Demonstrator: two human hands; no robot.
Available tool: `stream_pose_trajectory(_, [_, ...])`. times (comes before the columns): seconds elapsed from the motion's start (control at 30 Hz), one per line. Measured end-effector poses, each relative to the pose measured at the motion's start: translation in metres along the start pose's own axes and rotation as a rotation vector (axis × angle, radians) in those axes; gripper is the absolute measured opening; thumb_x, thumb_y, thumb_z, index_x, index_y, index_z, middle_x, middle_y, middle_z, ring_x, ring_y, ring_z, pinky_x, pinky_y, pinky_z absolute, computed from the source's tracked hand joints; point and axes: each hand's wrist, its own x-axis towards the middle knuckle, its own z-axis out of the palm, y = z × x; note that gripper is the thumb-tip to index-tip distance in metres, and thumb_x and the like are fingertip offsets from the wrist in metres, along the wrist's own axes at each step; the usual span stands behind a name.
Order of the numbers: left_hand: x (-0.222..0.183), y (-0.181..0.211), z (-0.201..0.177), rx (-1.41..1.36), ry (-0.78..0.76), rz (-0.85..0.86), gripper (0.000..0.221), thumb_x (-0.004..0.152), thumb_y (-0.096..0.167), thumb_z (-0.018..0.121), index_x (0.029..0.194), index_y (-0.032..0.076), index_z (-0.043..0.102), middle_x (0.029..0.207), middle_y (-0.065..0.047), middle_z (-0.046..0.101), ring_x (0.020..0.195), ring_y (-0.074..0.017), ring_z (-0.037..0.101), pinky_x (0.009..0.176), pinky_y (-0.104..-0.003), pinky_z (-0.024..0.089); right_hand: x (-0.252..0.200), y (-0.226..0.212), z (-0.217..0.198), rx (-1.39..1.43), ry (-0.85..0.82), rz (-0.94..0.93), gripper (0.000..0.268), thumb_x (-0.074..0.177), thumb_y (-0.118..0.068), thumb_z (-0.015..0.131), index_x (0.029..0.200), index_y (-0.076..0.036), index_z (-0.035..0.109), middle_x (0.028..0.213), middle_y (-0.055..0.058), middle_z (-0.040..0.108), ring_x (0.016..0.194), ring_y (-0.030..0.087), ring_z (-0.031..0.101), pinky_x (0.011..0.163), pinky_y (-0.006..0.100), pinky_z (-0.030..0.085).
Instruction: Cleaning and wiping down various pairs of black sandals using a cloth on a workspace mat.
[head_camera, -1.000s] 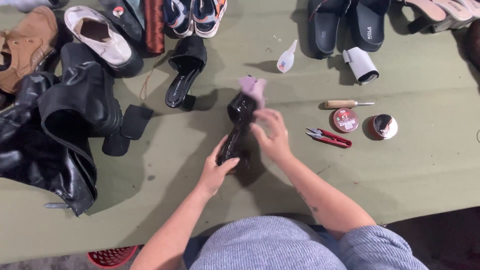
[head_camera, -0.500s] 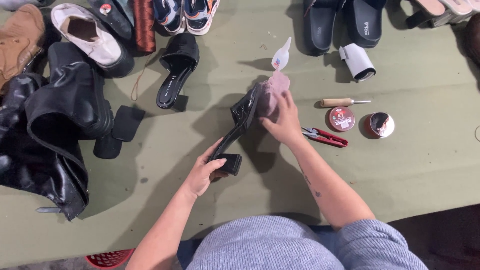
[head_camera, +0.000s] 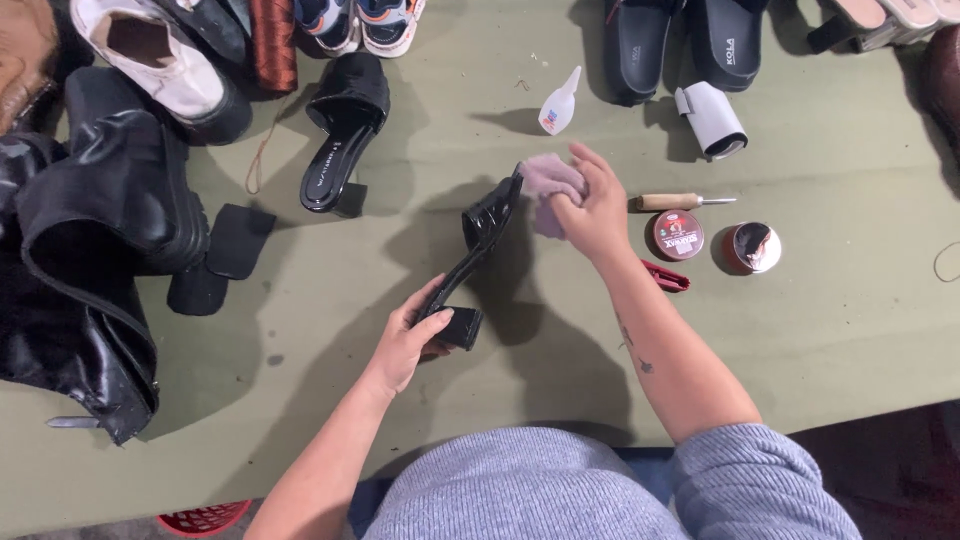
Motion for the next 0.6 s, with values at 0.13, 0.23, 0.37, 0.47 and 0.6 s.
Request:
stream_pose_trajectory(0.13, [0.001, 0.005, 0.009, 0.046, 0.056, -0.004, 0.057, 0.087, 0.025, 0.077, 0.142, 0.02, 0.063, 0.065, -0.018, 0.066, 0.049, -0.0232, 0.067, 0.043, -0.026, 0.057, -0.02, -0.017, 0.038, 0.162, -0.094, -0.163, 0.055, 0.079, 0.005, 0.062, 0.133, -0.003, 0.068, 0.133, 0.027, 0.065, 0.129, 0.047, 0.055, 0.107, 0.052, 0.048])
stream_pose_trajectory(0.23, [0.01, -0.007, -0.002, -0.09, 0.089, -0.024, 0.038, 0.089, 0.026, 0.073, 0.126, 0.016, 0.073, 0.067, -0.016, 0.065, 0.041, -0.0216, 0.06, 0.036, -0.028, 0.052, -0.054, -0.011, 0.071, -0.096, -0.075, -0.462, 0.062, 0.077, 0.001, 0.067, 0.138, -0.011, 0.068, 0.138, 0.02, 0.066, 0.13, 0.042, 0.057, 0.108, 0.048, 0.049])
stream_pose_trajectory(0.37, [0.037, -0.042, -0.029, -0.27, 0.098, -0.088, 0.028, 0.091, 0.036, 0.07, 0.108, 0.014, 0.075, 0.069, -0.016, 0.061, 0.043, -0.0233, 0.053, 0.035, -0.032, 0.044, -0.105, -0.067, 0.066, 0.061, -0.149, -0.543, 0.031, 0.094, -0.01, 0.057, 0.116, -0.013, 0.078, 0.128, 0.011, 0.074, 0.128, 0.036, 0.064, 0.102, 0.042, 0.056])
stream_pose_trajectory(0.47, [0.034, -0.035, -0.027, -0.278, 0.054, -0.097, 0.026, 0.092, 0.034, 0.07, 0.097, 0.009, 0.073, 0.07, -0.019, 0.061, 0.043, -0.0257, 0.052, 0.036, -0.033, 0.044, -0.096, -0.057, 0.053, 0.24, -0.291, -0.373, 0.035, 0.085, -0.004, 0.064, 0.114, -0.016, 0.078, 0.117, 0.004, 0.079, 0.12, 0.03, 0.069, 0.101, 0.04, 0.057])
stream_pose_trajectory(0.6, [0.027, -0.023, -0.02, -0.219, 0.013, -0.09, 0.034, 0.097, 0.042, 0.066, 0.092, 0.009, 0.068, 0.065, -0.016, 0.058, 0.04, -0.023, 0.049, 0.037, -0.033, 0.043, -0.074, -0.033, 0.056, 0.013, -0.165, -0.564, 0.055, 0.077, -0.004, 0.058, 0.129, -0.014, 0.072, 0.127, 0.013, 0.072, 0.12, 0.036, 0.067, 0.102, 0.048, 0.054])
